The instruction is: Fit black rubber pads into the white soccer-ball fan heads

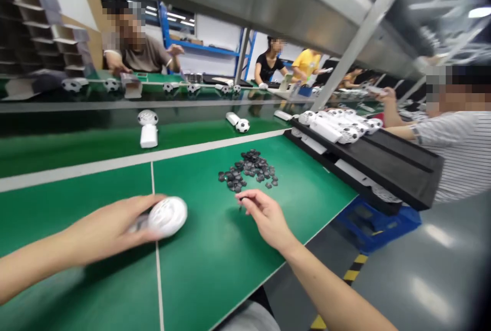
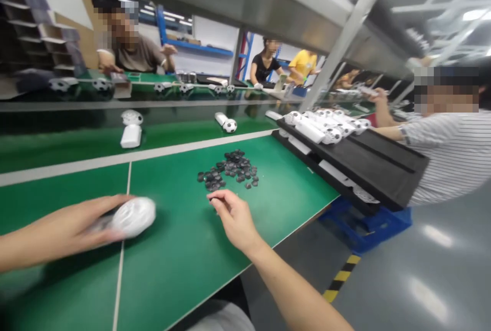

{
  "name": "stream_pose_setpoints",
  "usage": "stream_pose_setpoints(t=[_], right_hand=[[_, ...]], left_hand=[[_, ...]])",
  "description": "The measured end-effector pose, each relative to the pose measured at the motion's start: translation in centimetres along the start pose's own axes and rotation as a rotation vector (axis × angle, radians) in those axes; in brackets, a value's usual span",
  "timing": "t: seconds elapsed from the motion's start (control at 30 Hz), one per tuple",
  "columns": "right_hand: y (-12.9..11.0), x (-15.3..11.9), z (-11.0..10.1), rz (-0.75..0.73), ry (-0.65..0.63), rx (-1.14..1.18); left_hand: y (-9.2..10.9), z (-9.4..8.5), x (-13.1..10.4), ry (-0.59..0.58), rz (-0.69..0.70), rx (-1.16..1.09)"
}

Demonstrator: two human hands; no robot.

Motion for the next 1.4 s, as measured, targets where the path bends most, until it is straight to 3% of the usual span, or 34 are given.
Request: stream_pose_setpoints(t=[0.03, 0.17, 0.3, 0.53, 0.73, 0.87, 1.03, 1.2, 1.33, 1.4], right_hand=[[-0.4, 0.0, -0.1, -0.031, -0.014, -0.043], [-1.2, -0.3, 0.0, -0.021, -0.093, -0.001], [-1.8, -0.3, 1.0, -0.068, -0.184, 0.015], [-2.5, 0.8, 3.2, -0.366, -0.238, -0.210], [-1.3, 1.3, 3.9, -0.257, -0.216, -0.088], [-0.7, 1.1, 4.2, -0.173, -0.207, -0.019], [-0.7, 0.9, 4.8, -0.173, -0.205, -0.047], [0.4, 2.3, 2.9, -0.189, -0.232, -0.096], [2.8, 4.2, -0.4, -0.182, -0.163, -0.430], [3.8, 4.6, -1.2, -0.168, -0.205, -0.564]], left_hand=[[1.4, 0.7, 0.2, -0.054, 0.004, -0.030], [6.3, 2.4, 1.1, -0.042, 0.066, 0.093], [8.5, 3.1, 1.3, -0.070, 0.029, 0.162], [8.6, 2.5, 0.3, -0.006, 0.079, 0.061], [8.1, 2.0, 0.6, 0.010, 0.124, -0.153], [8.2, 2.1, 0.8, -0.013, 0.122, -0.129], [8.0, 2.4, 0.8, 0.000, 0.132, -0.025], [7.8, 2.6, 0.7, 0.025, 0.138, -0.006], [7.6, 2.7, 0.9, 0.049, 0.146, 0.005], [7.6, 2.8, 1.0, 0.047, 0.153, -0.004]])
Point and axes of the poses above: each hand's wrist, its own x-axis towards the middle knuckle, its own z-axis out of the palm, y = z × x, the point moved 3 cm from there along x, towards the middle knuckle, and after that the axes turned 13 degrees about -z, right-handed, at the moved point
